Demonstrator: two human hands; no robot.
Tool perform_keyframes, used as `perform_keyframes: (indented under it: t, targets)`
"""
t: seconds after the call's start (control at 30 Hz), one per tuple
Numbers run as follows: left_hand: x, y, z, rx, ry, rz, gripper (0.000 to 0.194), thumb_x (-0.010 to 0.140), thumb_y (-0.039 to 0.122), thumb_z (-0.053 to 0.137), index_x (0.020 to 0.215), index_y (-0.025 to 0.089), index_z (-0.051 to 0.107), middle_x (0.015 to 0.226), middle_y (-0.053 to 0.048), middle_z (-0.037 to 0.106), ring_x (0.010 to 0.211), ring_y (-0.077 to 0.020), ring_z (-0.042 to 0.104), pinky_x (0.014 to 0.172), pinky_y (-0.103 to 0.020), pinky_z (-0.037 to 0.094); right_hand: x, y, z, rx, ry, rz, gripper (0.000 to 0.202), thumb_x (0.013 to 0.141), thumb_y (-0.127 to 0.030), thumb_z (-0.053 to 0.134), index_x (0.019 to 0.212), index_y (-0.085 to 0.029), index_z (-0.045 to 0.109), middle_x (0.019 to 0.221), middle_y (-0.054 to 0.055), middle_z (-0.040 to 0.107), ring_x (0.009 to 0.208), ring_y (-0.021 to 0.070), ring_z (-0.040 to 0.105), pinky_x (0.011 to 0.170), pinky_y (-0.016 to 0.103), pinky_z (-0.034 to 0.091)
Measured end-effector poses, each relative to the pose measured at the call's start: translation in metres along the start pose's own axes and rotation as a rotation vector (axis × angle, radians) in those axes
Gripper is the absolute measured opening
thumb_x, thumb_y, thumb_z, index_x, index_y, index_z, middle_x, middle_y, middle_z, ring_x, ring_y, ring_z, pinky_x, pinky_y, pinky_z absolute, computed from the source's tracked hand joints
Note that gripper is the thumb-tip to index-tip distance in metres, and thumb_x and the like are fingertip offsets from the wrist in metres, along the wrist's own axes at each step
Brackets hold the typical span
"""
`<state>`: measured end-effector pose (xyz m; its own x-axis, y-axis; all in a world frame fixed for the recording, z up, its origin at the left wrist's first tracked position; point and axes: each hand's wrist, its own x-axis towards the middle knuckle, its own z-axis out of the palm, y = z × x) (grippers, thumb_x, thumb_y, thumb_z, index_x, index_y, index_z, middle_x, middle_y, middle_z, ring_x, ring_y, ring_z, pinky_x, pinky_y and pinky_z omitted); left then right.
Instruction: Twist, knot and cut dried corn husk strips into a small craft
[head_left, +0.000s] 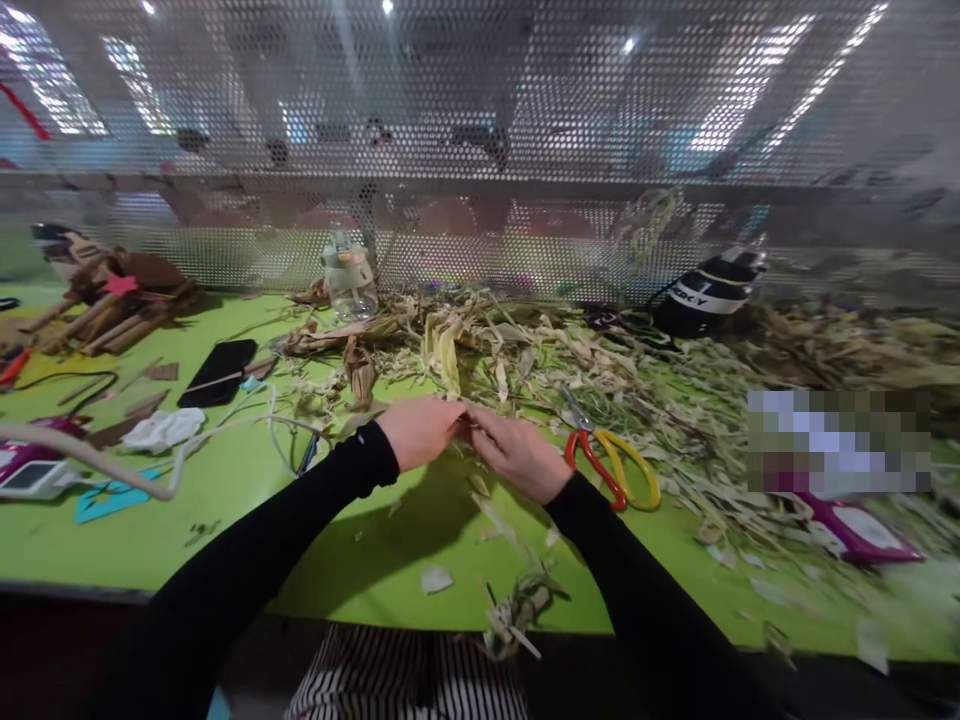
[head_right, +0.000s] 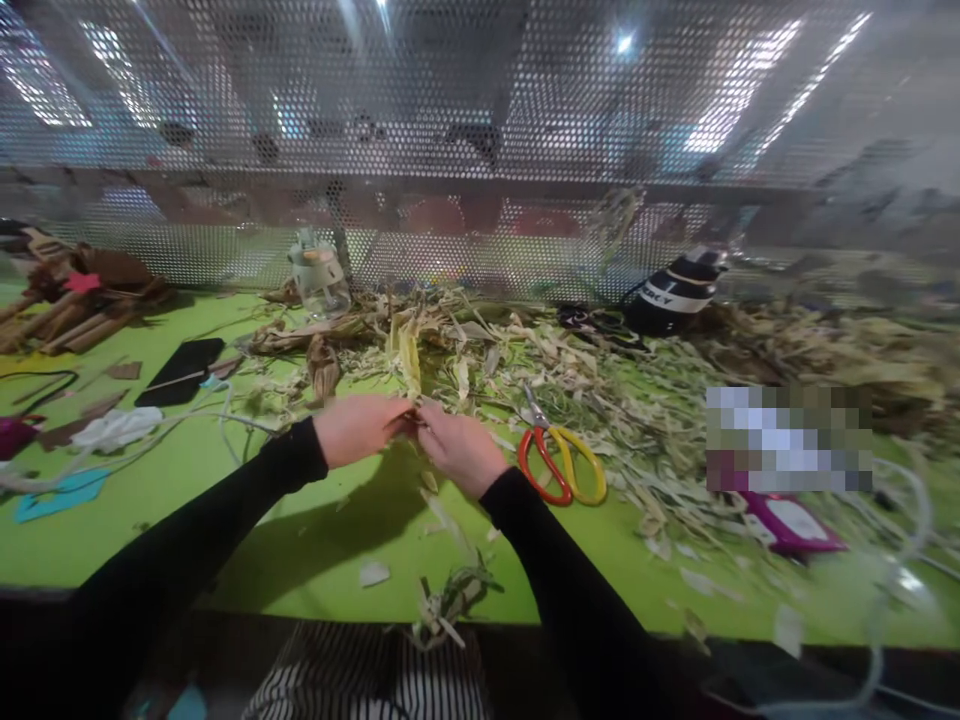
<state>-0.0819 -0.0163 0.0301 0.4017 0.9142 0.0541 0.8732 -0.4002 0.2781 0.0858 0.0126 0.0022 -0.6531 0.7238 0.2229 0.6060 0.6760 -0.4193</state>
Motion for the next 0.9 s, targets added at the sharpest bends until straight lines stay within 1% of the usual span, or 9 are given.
perform_keyframes:
  t: [0.07,0.13,0.23,0.33,0.47,0.57,0.67,0.77,0.9]
  targets:
    - [0.001,-0.006,-0.002,0.012,-0.058,-0.06,0.032,0.09,0.028,0.032,0.092,0.014,0.061,0.088,-0.011,0.067,0.079,-0.0203,0.061,0.071,-0.031,0.045,-0.001,0.0,-0.005,0.111,0.126,0.037,0.017,0.085,-0.032,0.05,0.09,-0.018,0.055,0.082,0.005,0.065,0.07,0.0163,0.06,0.06,0.025,0.042]
    - [0.002,-0.01,-0.007,-0.031,-0.086,-0.033,0.031,0.089,0.029,0.033,0.086,0.014,0.06,0.083,-0.008,0.065,0.073,-0.0174,0.058,0.066,-0.028,0.042,-0.003,0.0,-0.009,0.265,0.191,0.096,0.024,0.081,-0.042,0.055,0.088,-0.018,0.054,0.076,0.001,0.062,0.062,0.0133,0.057,0.054,0.023,0.041]
    - [0.002,-0.012,-0.011,-0.171,-0.168,0.05,0.026,0.085,0.031,0.039,0.079,0.014,0.057,0.073,-0.004,0.061,0.063,-0.0134,0.051,0.059,-0.024,0.038,-0.005,0.0,-0.013,0.47,0.085,0.107,0.028,0.079,-0.045,0.058,0.085,-0.018,0.051,0.065,-0.004,0.055,0.046,0.0079,0.048,0.044,0.02,0.037]
    - [-0.001,-0.007,-0.008,-0.472,-0.282,0.135,0.017,0.082,0.027,0.046,0.075,0.015,0.056,0.071,-0.002,0.062,0.061,-0.0113,0.051,0.059,-0.022,0.039,-0.007,-0.001,-0.016,0.563,-0.022,0.09,0.029,0.077,-0.046,0.06,0.083,-0.018,0.052,0.062,-0.005,0.055,0.044,0.0064,0.046,0.043,0.019,0.037]
    - [-0.002,0.0,0.003,-0.958,-0.397,0.036,0.023,0.084,0.031,0.046,0.068,0.016,0.052,0.062,-0.002,0.059,0.049,-0.0093,0.051,0.05,-0.021,0.04,-0.005,0.0,-0.019,0.664,-0.052,0.141,0.033,0.076,-0.05,0.059,0.084,-0.018,0.052,0.06,-0.004,0.056,0.046,0.008,0.049,0.044,0.02,0.04]
    - [0.001,0.004,0.009,-1.126,-0.23,-0.071,0.023,0.085,0.034,0.047,0.069,0.017,0.047,0.055,0.002,0.052,0.041,-0.0076,0.048,0.045,-0.019,0.039,-0.003,0.002,-0.018,0.666,0.122,0.198,0.037,0.079,-0.053,0.054,0.091,-0.018,0.05,0.06,-0.004,0.056,0.046,0.009,0.051,0.045,0.021,0.042]
    - [0.004,0.007,0.01,-1.16,-0.056,-0.15,0.025,0.086,0.031,0.047,0.065,0.017,0.046,0.052,0.003,0.049,0.04,-0.0072,0.047,0.045,-0.019,0.039,-0.003,0.002,-0.016,0.56,0.316,0.251,0.037,0.076,-0.052,0.058,0.088,-0.018,0.05,0.063,-0.002,0.057,0.051,0.0106,0.053,0.048,0.023,0.044]
    - [0.004,0.008,0.008,-1.17,-0.002,-0.218,0.026,0.085,0.027,0.048,0.062,0.016,0.046,0.051,0.002,0.05,0.041,-0.0084,0.048,0.044,-0.02,0.039,-0.004,-0.002,-0.012,0.434,0.397,0.229,0.03,0.075,-0.046,0.062,0.078,-0.018,0.054,0.067,0.001,0.06,0.058,0.012,0.055,0.054,0.024,0.046]
    - [0.004,0.006,0.013,-1.197,-0.03,-0.23,0.024,0.087,0.027,0.045,0.065,0.016,0.046,0.054,0.002,0.052,0.042,-0.0082,0.049,0.045,-0.02,0.04,-0.005,-0.01,-0.008,0.358,0.466,0.154,0.019,0.081,-0.036,0.055,0.081,-0.018,0.057,0.069,0.001,0.061,0.059,0.0121,0.055,0.057,0.024,0.046]
